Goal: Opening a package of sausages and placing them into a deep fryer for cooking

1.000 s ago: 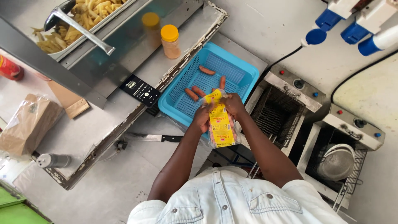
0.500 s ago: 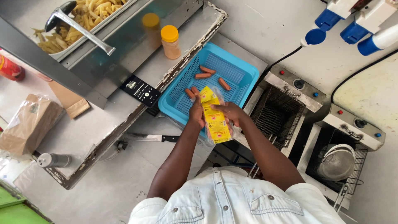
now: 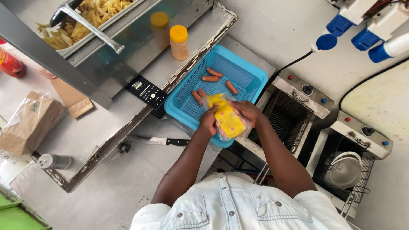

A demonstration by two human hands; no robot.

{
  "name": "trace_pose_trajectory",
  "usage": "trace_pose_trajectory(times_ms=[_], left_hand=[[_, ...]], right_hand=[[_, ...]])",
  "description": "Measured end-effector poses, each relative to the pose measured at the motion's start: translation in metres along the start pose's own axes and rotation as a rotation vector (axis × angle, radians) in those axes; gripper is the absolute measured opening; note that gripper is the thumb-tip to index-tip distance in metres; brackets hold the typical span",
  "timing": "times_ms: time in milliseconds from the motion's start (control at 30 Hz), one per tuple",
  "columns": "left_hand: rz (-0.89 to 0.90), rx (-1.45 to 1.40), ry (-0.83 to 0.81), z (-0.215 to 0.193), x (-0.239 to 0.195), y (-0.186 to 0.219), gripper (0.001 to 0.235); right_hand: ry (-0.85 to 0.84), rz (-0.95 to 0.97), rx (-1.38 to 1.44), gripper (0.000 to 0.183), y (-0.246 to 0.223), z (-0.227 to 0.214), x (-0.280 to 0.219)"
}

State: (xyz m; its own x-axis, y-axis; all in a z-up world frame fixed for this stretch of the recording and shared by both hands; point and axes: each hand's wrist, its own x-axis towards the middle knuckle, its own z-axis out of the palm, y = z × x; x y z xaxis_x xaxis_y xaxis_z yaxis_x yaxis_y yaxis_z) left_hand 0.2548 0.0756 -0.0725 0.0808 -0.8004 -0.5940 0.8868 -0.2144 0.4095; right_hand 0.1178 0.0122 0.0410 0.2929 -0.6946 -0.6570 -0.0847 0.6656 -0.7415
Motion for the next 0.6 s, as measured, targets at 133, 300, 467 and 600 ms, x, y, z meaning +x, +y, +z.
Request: trace_pose_trajectory(times_ms=[133, 300, 467, 600], left_hand=[[-0.038, -0.114, -0.01, 0.003, 0.009, -0.003, 0.035], [-0.092, -0.168, 0.032, -0.025, 0.051, -0.026, 0.031], [-0.046, -0.106, -0.023, -0.022, 0.042, -0.027, 0.03], [-0.091, -0.105, -0.131, -0.004, 0.019, -0.022, 0.037]], right_hand=[[-0.014, -0.055, -0.125, 0.023, -0.002, -0.013, 0.016], [0.063, -0.098, -0.159, 0.017, -0.002, -0.002, 0.013], [0.136, -0.026, -0.146, 0.01, 0.005, -0.01, 0.031], [0.15, -0.18, -0.18, 0.012, 0.029, -0.021, 0.068]])
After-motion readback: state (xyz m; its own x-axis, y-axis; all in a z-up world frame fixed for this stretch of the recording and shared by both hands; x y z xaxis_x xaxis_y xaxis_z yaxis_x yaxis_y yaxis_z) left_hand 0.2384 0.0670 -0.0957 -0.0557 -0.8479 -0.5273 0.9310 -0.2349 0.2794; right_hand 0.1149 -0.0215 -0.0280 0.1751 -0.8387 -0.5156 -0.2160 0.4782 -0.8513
